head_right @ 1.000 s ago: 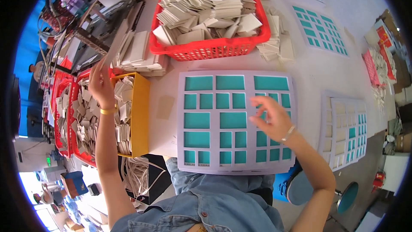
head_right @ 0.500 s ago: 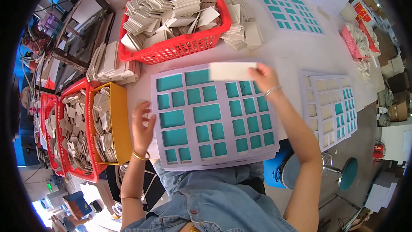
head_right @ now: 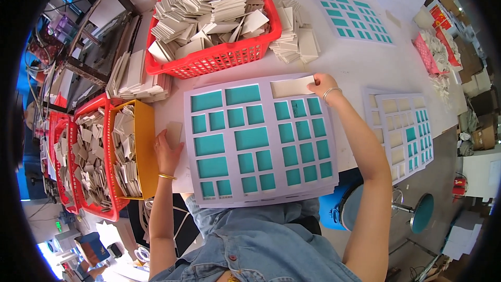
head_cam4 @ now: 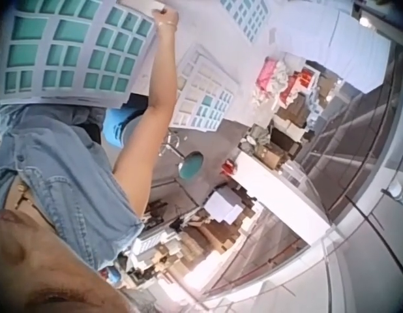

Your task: Assembling packaging inserts by placing small rectangular pieces into a gridded tray.

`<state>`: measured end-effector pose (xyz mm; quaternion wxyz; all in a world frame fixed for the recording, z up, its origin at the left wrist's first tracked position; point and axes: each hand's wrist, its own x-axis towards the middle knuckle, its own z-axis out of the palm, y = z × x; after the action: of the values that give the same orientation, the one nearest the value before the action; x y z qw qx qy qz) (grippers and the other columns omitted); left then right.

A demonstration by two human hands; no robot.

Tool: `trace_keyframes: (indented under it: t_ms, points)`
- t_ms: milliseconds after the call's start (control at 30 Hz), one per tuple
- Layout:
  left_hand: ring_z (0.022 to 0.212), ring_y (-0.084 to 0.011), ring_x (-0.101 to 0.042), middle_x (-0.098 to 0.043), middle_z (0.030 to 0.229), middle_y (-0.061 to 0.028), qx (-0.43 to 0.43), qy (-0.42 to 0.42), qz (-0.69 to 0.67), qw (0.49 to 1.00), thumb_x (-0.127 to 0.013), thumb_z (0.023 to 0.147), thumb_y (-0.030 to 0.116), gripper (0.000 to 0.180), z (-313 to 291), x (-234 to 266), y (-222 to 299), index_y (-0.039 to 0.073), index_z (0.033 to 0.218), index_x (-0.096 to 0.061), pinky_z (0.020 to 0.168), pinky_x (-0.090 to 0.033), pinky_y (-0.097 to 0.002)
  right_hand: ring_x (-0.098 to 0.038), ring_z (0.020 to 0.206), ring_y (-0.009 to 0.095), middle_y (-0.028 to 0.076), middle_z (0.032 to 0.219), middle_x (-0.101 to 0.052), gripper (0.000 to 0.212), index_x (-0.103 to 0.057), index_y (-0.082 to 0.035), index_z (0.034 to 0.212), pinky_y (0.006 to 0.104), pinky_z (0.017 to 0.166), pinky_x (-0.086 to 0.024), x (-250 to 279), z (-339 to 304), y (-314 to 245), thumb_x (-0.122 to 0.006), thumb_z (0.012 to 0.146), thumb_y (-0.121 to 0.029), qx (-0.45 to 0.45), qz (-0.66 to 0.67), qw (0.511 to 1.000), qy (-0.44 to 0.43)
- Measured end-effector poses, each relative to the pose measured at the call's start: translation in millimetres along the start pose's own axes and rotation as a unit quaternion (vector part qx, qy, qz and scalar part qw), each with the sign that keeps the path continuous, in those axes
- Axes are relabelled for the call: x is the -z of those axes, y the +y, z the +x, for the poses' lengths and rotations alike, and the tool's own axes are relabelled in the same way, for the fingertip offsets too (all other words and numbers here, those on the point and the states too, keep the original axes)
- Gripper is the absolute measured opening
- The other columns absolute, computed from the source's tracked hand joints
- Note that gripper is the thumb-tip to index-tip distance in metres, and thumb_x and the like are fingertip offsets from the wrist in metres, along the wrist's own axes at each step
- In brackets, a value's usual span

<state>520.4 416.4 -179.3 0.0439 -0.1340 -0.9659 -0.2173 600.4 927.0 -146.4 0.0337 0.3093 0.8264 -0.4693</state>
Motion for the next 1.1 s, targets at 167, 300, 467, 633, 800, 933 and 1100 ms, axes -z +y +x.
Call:
trace_keyframes:
  t_ms: [167,300,467,633,800,933,1100]
  points:
    - [0.111,-0.0374,-0.047,-0.049,0.122,-0.0201,-0.001,0.006,-0.018,1.0,-0.073,0.072,0.007,0.061,5.1,-5.2,-12.2,0.001,0.124,-0.042,0.096,-0.04,-0.041,-0.062,0.071,0.019,0.011,0.083,-0.064,0.045,-0.05,-0.002,0.106,0.0316,0.066,-0.051,-2.5,-4.9,-4.1,-0.074,0.069,-0.011,0.085,-0.155,0.98,0.087]
    - [0.111,-0.0363,-0.048,-0.051,0.12,-0.0206,0.019,-0.002,-0.034,0.999,-0.073,0.072,0.006,0.058,6.3,-1.0,-6.4,0.001,0.122,-0.044,0.096,-0.041,-0.0406,-0.062,0.071,0.02,0.012,0.089,-0.063,0.052,-0.045,-0.002,0.111,0.0325,0.066,-0.051,-4.9,-15.8,-27.3,-0.074,0.069,-0.011,-0.03,-0.095,0.993,0.065]
    - [0.107,-0.034,-0.052,-0.056,0.115,-0.0186,0.0,0.02,-0.081,0.996,-0.072,0.068,0.004,0.06,5.1,-0.4,-5.9,0.001,0.122,-0.046,0.094,-0.042,-0.0401,-0.062,0.085,0.025,0.013,0.096,-0.06,0.017,-0.059,-0.003,0.092,0.0332,0.072,-0.051,-1.2,-1.2,4.6,-0.063,0.076,-0.005,0.181,-0.177,0.958,0.136]
    - [0.103,-0.033,-0.054,-0.057,0.112,-0.0178,0.009,0.059,-0.091,0.994,-0.073,0.064,0.004,0.062,-0.9,-1.5,-4.4,0.001,0.12,-0.046,0.092,-0.043,-0.0396,-0.06,0.091,0.028,0.011,0.098,-0.06,0.012,-0.065,-0.008,0.083,0.0379,0.078,-0.05,-7.1,-12.9,-9.3,-0.056,0.078,-0.003,0.194,-0.295,0.933,0.065]
    - [0.1,-0.0324,-0.054,-0.056,0.107,-0.0171,0.015,0.133,-0.13,0.982,-0.073,0.062,0.004,0.06,-8.4,-3.9,-10.5,0.001,0.116,-0.047,0.089,-0.043,-0.0392,-0.059,0.094,0.03,0.011,0.097,-0.061,0.016,-0.066,-0.011,0.088,0.0403,0.08,-0.049,-20.1,-12.7,-26.8,-0.057,0.076,-0.005,0.209,-0.39,0.894,0.07]
    - [0.099,-0.0286,-0.054,-0.055,0.106,-0.0148,0.017,0.163,-0.247,0.955,-0.072,0.062,0.002,0.059,-16.1,3.6,-6.4,0.0,0.116,-0.045,0.087,-0.044,-0.0365,-0.061,0.086,0.03,0.01,0.09,-0.064,0.018,-0.064,-0.01,0.094,0.0399,0.075,-0.05,-39.0,-20.4,-48.2,-0.058,0.077,-0.007,0.236,-0.39,0.888,0.059]
    - [0.103,-0.0254,-0.054,-0.053,0.115,-0.0145,-0.102,0.136,-0.347,0.922,-0.072,0.062,-0.001,0.061,-18.6,26.6,35.6,0.002,0.118,-0.045,0.089,-0.045,-0.0353,-0.063,0.072,0.014,0.004,0.095,-0.067,0.032,-0.057,-0.012,0.11,0.0268,0.054,-0.046,-115.6,-57.9,-118.0,-0.059,0.089,-0.035,0.144,0.094,0.964,-0.204]
